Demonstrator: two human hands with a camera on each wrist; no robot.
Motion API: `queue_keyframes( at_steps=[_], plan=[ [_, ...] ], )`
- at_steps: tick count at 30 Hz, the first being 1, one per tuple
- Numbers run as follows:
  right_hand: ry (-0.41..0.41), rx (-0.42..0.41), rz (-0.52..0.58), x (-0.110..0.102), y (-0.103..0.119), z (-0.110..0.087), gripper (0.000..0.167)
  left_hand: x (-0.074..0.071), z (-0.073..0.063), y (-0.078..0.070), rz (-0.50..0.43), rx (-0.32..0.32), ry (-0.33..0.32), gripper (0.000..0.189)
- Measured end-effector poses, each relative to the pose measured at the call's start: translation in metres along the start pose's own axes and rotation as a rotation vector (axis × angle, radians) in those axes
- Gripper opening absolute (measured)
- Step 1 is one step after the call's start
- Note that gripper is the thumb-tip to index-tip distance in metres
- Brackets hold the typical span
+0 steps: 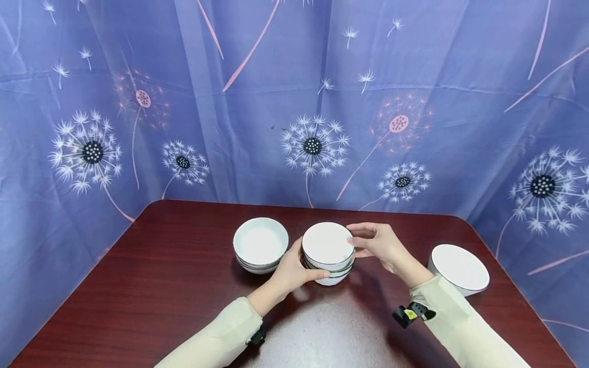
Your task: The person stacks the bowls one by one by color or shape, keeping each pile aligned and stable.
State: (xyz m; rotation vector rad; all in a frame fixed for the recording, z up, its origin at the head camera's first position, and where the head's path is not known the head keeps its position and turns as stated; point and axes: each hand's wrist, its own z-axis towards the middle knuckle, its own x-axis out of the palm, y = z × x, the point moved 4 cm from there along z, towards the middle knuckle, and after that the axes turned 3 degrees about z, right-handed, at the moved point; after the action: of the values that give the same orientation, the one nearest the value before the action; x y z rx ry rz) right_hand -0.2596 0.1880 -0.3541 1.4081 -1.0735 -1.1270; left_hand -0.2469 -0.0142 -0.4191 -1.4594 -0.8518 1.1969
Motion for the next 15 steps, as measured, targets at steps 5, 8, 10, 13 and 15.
queue_keyframes(
  at_steps=[5, 8, 10, 13, 15],
  plan=[
    [0.0, -0.004, -0.007, -0.001, -0.002, 0.0, 0.043, 0.0, 0.0, 0.001, -0.007, 0.0, 0.002, 0.1],
    [-0.004, -0.002, -0.008, -0.002, -0.003, 0.0, 0.043, 0.0, 0.001, 0.001, -0.015, -0.001, 0.006, 0.1],
    [-0.01, 0.002, -0.02, -0.003, -0.005, 0.001, 0.043, 0.0, 0.001, 0.001, -0.021, -0.005, 0.01, 0.101],
    [-0.015, 0.002, -0.051, -0.005, -0.008, 0.002, 0.042, 0.001, 0.001, 0.001, -0.034, -0.008, 0.014, 0.103],
    [-0.02, 0.002, -0.063, -0.007, -0.01, 0.002, 0.041, 0.001, 0.001, 0.001, -0.041, -0.011, 0.016, 0.104]
  ],
)
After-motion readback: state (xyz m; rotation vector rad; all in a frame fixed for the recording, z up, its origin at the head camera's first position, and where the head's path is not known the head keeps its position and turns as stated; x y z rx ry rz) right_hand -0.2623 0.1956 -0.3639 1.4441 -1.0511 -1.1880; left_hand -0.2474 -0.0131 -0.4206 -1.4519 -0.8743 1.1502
